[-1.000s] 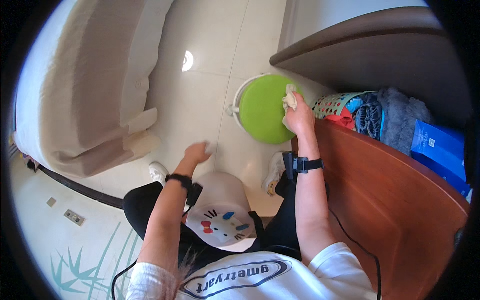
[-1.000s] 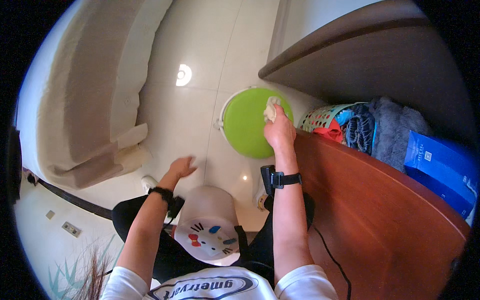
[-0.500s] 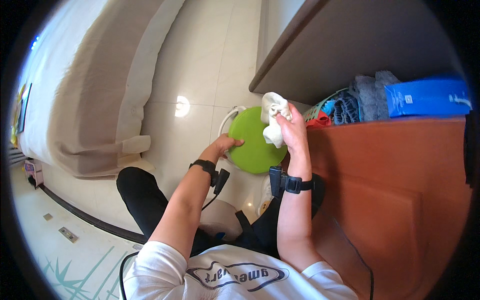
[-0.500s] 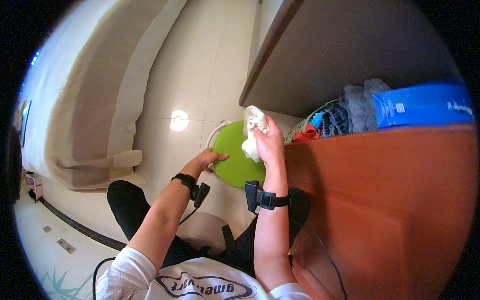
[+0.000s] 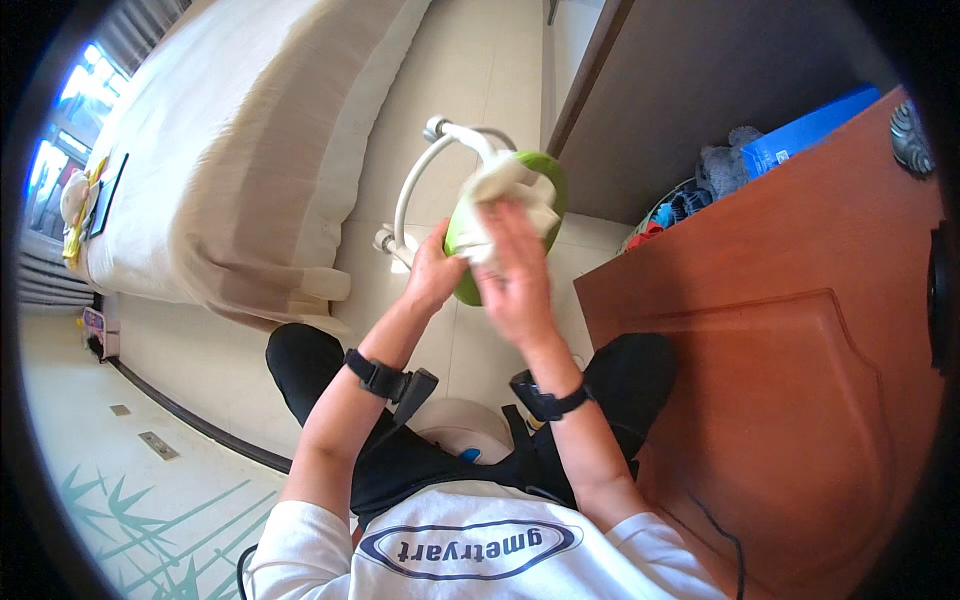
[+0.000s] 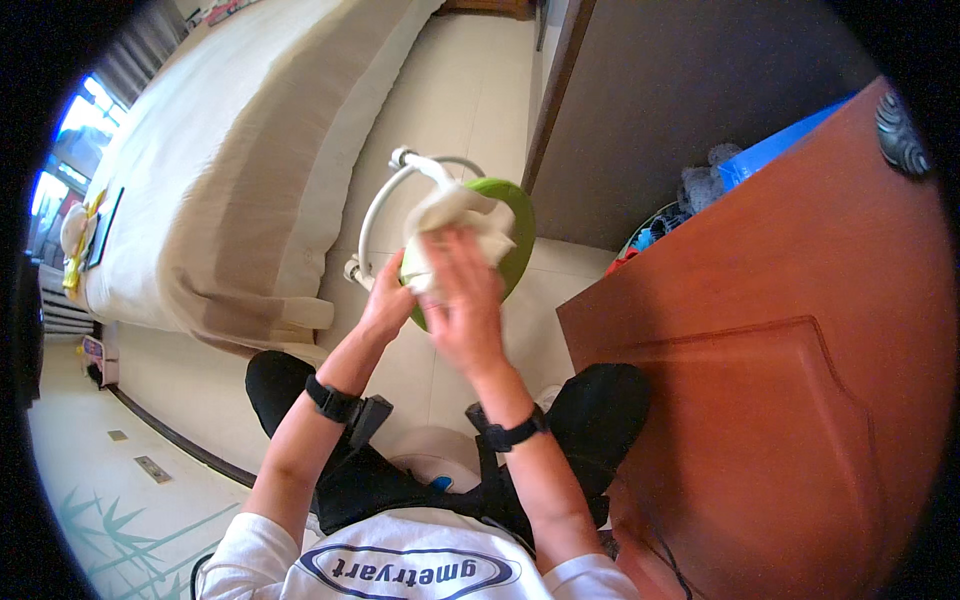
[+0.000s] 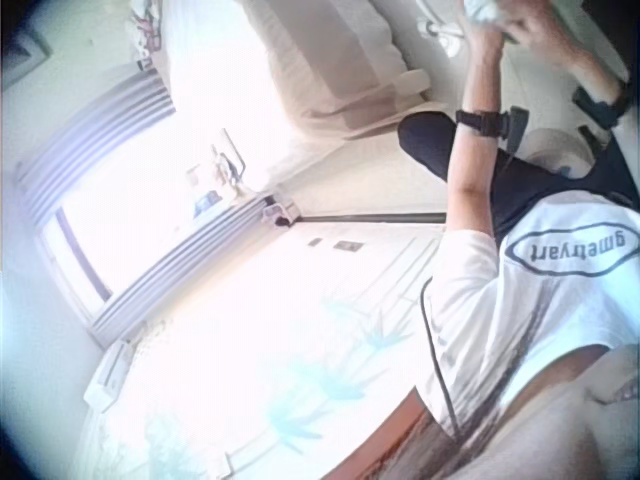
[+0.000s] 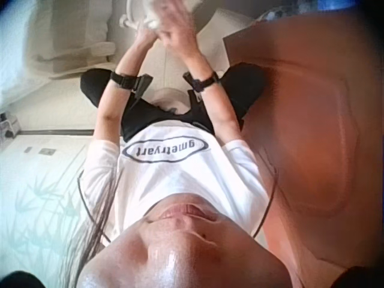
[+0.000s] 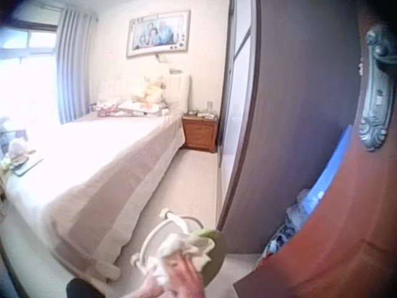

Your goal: The person cleans a wall with a cloth, then washes the cloth in a bathroom sink. They proceed to wipe a door and a small green stool in a bedroom.

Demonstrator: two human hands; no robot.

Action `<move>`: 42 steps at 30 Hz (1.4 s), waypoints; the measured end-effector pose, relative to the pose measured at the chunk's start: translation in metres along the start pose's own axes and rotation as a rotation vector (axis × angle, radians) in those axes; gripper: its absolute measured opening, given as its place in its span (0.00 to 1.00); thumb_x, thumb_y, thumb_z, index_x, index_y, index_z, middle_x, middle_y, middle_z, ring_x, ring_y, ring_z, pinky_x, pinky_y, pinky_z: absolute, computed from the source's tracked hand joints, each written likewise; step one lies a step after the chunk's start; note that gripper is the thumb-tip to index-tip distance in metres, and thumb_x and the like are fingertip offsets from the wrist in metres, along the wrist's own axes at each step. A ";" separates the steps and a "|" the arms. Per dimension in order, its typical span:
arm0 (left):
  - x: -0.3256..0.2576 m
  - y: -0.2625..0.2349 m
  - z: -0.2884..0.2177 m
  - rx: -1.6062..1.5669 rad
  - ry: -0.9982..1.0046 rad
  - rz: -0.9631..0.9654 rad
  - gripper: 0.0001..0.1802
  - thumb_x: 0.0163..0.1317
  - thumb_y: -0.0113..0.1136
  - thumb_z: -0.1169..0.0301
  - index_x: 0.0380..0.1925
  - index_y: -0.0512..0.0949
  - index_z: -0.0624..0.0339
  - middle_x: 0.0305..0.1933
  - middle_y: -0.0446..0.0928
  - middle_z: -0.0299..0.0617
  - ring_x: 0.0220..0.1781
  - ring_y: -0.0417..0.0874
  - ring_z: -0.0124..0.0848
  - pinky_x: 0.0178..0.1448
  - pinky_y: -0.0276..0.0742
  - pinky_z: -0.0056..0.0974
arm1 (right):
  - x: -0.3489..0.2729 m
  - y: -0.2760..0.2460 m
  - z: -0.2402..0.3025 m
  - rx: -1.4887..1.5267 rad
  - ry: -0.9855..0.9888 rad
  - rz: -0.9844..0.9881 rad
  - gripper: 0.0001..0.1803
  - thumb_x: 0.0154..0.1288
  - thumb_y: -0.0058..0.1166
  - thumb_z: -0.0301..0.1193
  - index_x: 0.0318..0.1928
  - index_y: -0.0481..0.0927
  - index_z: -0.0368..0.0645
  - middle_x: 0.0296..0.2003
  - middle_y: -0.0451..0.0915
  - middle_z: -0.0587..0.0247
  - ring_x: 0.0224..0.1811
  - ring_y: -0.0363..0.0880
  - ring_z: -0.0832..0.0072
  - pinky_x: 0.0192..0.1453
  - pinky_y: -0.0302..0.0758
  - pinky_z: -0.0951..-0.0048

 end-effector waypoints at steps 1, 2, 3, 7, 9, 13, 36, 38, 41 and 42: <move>-0.002 -0.003 -0.004 0.155 0.127 0.036 0.23 0.59 0.65 0.74 0.55 0.75 0.64 0.48 0.82 0.45 0.50 0.81 0.32 0.54 0.77 0.38 | 0.003 0.009 0.019 0.004 -0.039 0.037 0.35 0.57 0.58 0.27 0.68 0.71 0.55 0.72 0.63 0.54 0.75 0.57 0.51 0.73 0.58 0.50; -0.009 -0.005 -0.018 0.143 0.154 0.031 0.24 0.59 0.64 0.75 0.56 0.74 0.64 0.50 0.82 0.45 0.51 0.81 0.32 0.56 0.77 0.38 | 0.004 0.015 0.035 0.005 -0.076 0.076 0.36 0.55 0.59 0.28 0.68 0.71 0.56 0.72 0.63 0.57 0.76 0.54 0.51 0.74 0.55 0.49; -0.016 -0.007 -0.032 0.132 0.182 0.024 0.25 0.58 0.63 0.75 0.57 0.74 0.64 0.52 0.81 0.44 0.52 0.81 0.32 0.57 0.76 0.38 | 0.010 0.007 0.043 0.022 -0.114 0.024 0.32 0.53 0.60 0.29 0.63 0.75 0.57 0.72 0.63 0.61 0.77 0.53 0.54 0.72 0.57 0.51; -0.047 -0.018 -0.069 -0.023 0.220 -0.038 0.24 0.58 0.66 0.74 0.56 0.74 0.63 0.51 0.81 0.40 0.51 0.80 0.30 0.57 0.75 0.37 | 0.040 -0.026 0.071 -0.110 -0.329 -0.139 0.22 0.54 0.60 0.31 0.52 0.79 0.51 0.68 0.69 0.61 0.74 0.60 0.55 0.70 0.60 0.51; -0.053 -0.009 -0.086 0.012 0.195 0.016 0.22 0.58 0.67 0.74 0.53 0.75 0.63 0.48 0.81 0.39 0.49 0.80 0.29 0.55 0.75 0.37 | 0.059 -0.044 0.060 -0.113 -0.328 -0.178 0.21 0.55 0.60 0.33 0.52 0.79 0.48 0.63 0.73 0.61 0.71 0.63 0.54 0.70 0.60 0.52; -0.066 -0.009 -0.103 0.044 0.223 0.020 0.18 0.58 0.67 0.74 0.49 0.76 0.63 0.44 0.80 0.38 0.47 0.78 0.27 0.53 0.73 0.36 | 0.078 -0.081 0.033 -0.060 -0.174 -0.322 0.18 0.64 0.56 0.36 0.52 0.80 0.44 0.52 0.80 0.53 0.62 0.74 0.55 0.64 0.68 0.54; 0.033 -0.107 -0.110 -1.053 0.138 0.209 0.41 0.72 0.40 0.39 0.71 0.59 0.63 0.73 0.64 0.48 0.73 0.66 0.44 0.76 0.59 0.50 | 0.073 0.073 0.115 -0.119 -0.316 0.051 0.38 0.49 0.51 0.14 0.60 0.80 0.60 0.62 0.75 0.57 0.68 0.71 0.57 0.63 0.72 0.58; 0.045 -0.114 -0.097 -1.007 0.107 0.143 0.39 0.73 0.41 0.41 0.70 0.60 0.61 0.73 0.64 0.47 0.73 0.65 0.44 0.76 0.58 0.51 | 0.053 0.079 0.091 -0.175 -0.349 0.053 0.38 0.48 0.52 0.14 0.60 0.81 0.61 0.62 0.76 0.57 0.67 0.71 0.57 0.63 0.73 0.62; 0.044 -0.112 -0.081 -0.900 -0.004 0.106 0.35 0.74 0.46 0.47 0.71 0.60 0.58 0.72 0.65 0.43 0.73 0.64 0.41 0.75 0.58 0.51 | 0.041 0.069 0.014 -0.046 -0.066 0.006 0.37 0.55 0.50 0.13 0.65 0.75 0.57 0.65 0.73 0.56 0.69 0.71 0.60 0.68 0.69 0.65; 0.043 -0.115 -0.076 -0.855 -0.023 0.094 0.34 0.74 0.46 0.48 0.71 0.60 0.58 0.72 0.65 0.43 0.74 0.64 0.41 0.75 0.58 0.51 | 0.041 0.067 -0.017 0.097 0.108 -0.029 0.36 0.58 0.49 0.13 0.67 0.72 0.55 0.67 0.72 0.56 0.69 0.70 0.61 0.70 0.67 0.66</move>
Point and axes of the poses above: each hand's wrist, its own x-axis towards the middle knuckle, its own y-axis out of the palm, z = x × y, the point moved 10 cm from there along x, towards the middle knuckle
